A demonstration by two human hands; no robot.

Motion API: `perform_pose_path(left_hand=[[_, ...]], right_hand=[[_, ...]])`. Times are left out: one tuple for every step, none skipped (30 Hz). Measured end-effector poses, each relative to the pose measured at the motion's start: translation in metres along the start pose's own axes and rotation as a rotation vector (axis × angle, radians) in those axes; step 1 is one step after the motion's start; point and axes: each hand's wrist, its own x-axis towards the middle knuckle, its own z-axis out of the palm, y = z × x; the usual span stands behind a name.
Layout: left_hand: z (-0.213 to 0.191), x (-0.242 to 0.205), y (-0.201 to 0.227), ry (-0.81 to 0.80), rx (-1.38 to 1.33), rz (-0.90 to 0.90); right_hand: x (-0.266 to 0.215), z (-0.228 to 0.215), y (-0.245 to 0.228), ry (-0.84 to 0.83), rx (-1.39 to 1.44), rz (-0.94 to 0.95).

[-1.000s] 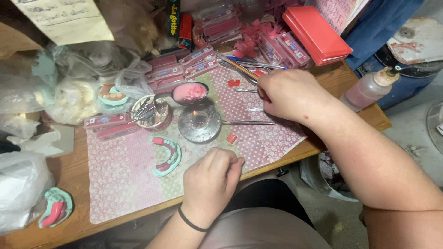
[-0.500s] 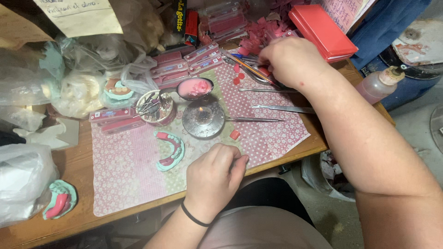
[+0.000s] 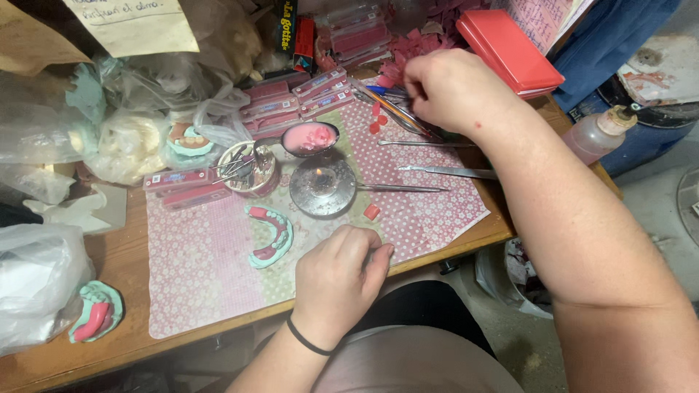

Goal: The person assembles a denture by hand, shaping pink wax and pressing it onto a light blue dental cast. They use a small flame to soften the wax and a metal tool to smooth and refine the edges. The person also applies liquid from a bottle to the assembly and continues to adjust the wax shape.

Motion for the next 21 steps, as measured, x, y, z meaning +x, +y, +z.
perform_pose_path(left_hand=[[0.001, -0.001, 0.0, -0.001, 0.001, -0.002], [0.001, -0.001, 0.0, 0.0, -0.003, -0.003], [0.001, -0.001, 0.0, 0.0, -0.007, -0.005], [0.001, -0.001, 0.0, 0.0, -0.004, -0.005], [0.0, -0.001, 0.0, 0.0, -0.005, -0.003], [0.0, -0.001, 0.0, 0.003, -0.007, -0.002], [0.0, -0.001, -0.001, 0.006, -0.005, -0.003], [0.0, -0.001, -0.001, -0.001, -0.01, -0.005], [0.0, -0.002, -0.001, -0.007, -0.014, -0.006], [0.001, -0.002, -0.001, -0.005, -0.016, -0.008], [0.001, -0.002, -0.001, 0.002, -0.008, -0.006], [0.001, -0.002, -0.001, 0.008, 0.001, -0.003], [0.002, -0.002, -0.001, 0.008, 0.0, -0.003], [0.002, -0.003, -0.001, 0.005, 0.001, -0.005], [0.002, -0.003, -0.001, 0.002, 0.002, -0.007], [0.001, -0.002, -0.001, 0.003, 0.003, -0.008], [0.0, -0.002, 0.0, 0.0, -0.003, -0.003], [0.0, -0.002, 0.0, -0.004, -0.009, 0.001], [0.0, -0.002, 0.0, -0.004, -0.008, -0.001], [0.0, -0.002, 0.0, -0.004, 0.003, 0.0], [0.0, -0.001, 0.0, -0.005, 0.014, 0.0]], right_hand=[[0.001, 0.005, -0.002, -0.001, 0.002, -0.001], [0.002, 0.009, -0.003, 0.037, -0.017, -0.041], [0.003, 0.013, -0.005, 0.075, -0.036, -0.081], [0.005, 0.014, -0.003, 0.077, -0.034, -0.082], [0.006, 0.015, -0.001, -0.043, -0.11, -0.012], [0.008, 0.016, 0.001, -0.162, -0.188, 0.057], [0.009, 0.019, 0.004, -0.161, -0.189, 0.054], [0.008, 0.022, 0.009, -0.147, -0.18, 0.03], [0.008, 0.026, 0.013, -0.133, -0.17, 0.007], [0.008, 0.027, 0.015, -0.134, -0.173, 0.006], [0.007, 0.027, 0.016, -0.126, -0.184, 0.012], [0.007, 0.029, 0.018, -0.117, -0.193, 0.02], [0.006, 0.028, 0.016, -0.117, -0.194, 0.021], [0.006, 0.026, 0.014, -0.096, -0.203, 0.037], [0.007, 0.025, 0.012, -0.075, -0.212, 0.053], [0.006, 0.021, 0.008, -0.075, -0.213, 0.052], [0.005, 0.017, 0.005, 0.036, -0.118, 0.019], [0.004, 0.013, 0.001, 0.146, -0.022, -0.012], [0.006, 0.01, -0.011, 0.145, -0.021, -0.014], [0.008, 0.006, -0.023, 0.069, 0.034, -0.007], [0.01, 0.002, -0.035, -0.007, 0.089, -0.001]])
